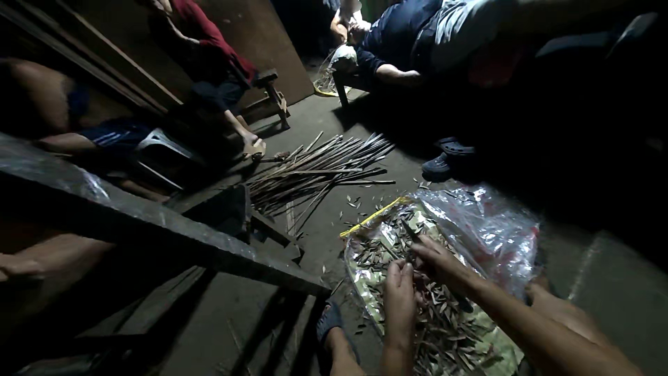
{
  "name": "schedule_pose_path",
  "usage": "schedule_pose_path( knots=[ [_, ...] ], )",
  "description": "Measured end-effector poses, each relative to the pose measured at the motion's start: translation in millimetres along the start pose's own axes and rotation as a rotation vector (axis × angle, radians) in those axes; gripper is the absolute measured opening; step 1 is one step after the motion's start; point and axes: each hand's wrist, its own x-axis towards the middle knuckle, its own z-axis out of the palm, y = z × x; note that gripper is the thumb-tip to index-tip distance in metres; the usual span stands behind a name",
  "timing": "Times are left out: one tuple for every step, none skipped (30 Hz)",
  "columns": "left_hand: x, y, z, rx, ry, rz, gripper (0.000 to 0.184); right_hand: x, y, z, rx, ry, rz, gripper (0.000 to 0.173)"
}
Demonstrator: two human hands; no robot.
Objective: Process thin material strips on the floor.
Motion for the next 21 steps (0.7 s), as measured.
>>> schedule_pose_path(
  knots=[
    [0, 0, 0, 0.014, 0.01, 0.001, 0.022, -4, -3, -1, 0.009, -0.035, 0.021, 0.027],
    [0, 0, 2, 0.022, 0.011, -0.006, 0.023, -7, -5, -1, 0.026, -0.058, 0.032, 0.021],
    [-1, 1, 4, 0.034, 0.002, -0.017, 0.024, -9, -6, -3, 0.056, -0.073, 0.03, 0.013],
    [-3, 2, 4, 0.04, -0.012, -0.028, 0.023, -9, -7, -4, 0.077, -0.082, 0.022, 0.008],
    [-4, 3, 4, 0.04, -0.033, -0.034, 0.022, -10, -8, -6, 0.081, -0.085, 0.008, 0.005],
    [-5, 3, 4, 0.045, -0.058, -0.037, 0.022, -9, -9, -9, 0.065, -0.075, -0.016, 0.003],
    [-6, 4, 3, 0.066, -0.092, -0.044, 0.023, -9, -8, -11, 0.046, -0.053, -0.045, 0.003],
    [-8, 6, 2, 0.103, -0.127, -0.05, 0.023, -9, -8, -12, 0.034, -0.022, -0.063, 0.005],
    [-9, 9, 2, 0.144, -0.158, -0.061, 0.023, -9, -9, -13, 0.03, 0.013, -0.071, 0.006],
    [-12, 13, 2, 0.176, -0.175, -0.077, 0.023, -10, -11, -15, 0.036, 0.043, -0.07, 0.007],
    [-15, 17, 3, 0.193, -0.177, -0.094, 0.024, -10, -13, -16, 0.053, 0.067, -0.073, 0.008],
    [-18, 22, 4, 0.201, -0.171, -0.105, 0.025, -9, -15, -18, 0.076, 0.085, -0.088, 0.009],
    [-20, 25, 4, 0.201, -0.156, -0.104, 0.025, -8, -17, -20, 0.096, 0.085, -0.107, 0.01],
    [-22, 29, 3, 0.188, -0.136, -0.096, 0.024, -9, -20, -21, 0.096, 0.065, -0.13, 0.014],
    [-22, 32, 2, 0.163, -0.116, -0.084, 0.023, -8, -19, -20, 0.07, 0.048, -0.179, 0.022],
    [-21, 36, 1, 0.13, -0.092, -0.076, 0.022, -8, -16, -19, 0.0, 0.052, -0.237, 0.032],
    [-21, 39, 0, 0.101, -0.071, -0.077, 0.022, -9, -12, -20, -0.114, 0.06, -0.3, 0.045],
    [-20, 42, -1, 0.079, -0.057, -0.081, 0.023, -12, -10, -20, -0.237, 0.071, -0.369, 0.056],
    [-21, 44, -1, 0.059, -0.05, -0.081, 0.023, -17, -10, -20, -0.334, 0.055, -0.413, 0.062],
    [-22, 46, 1, 0.051, -0.054, -0.08, 0.023, -22, -13, -19, -0.394, 0.02, -0.439, 0.063],
    [-23, 47, 2, 0.055, -0.06, -0.074, 0.023, -26, -16, -19, -0.425, -0.019, -0.456, 0.062]
  ],
)
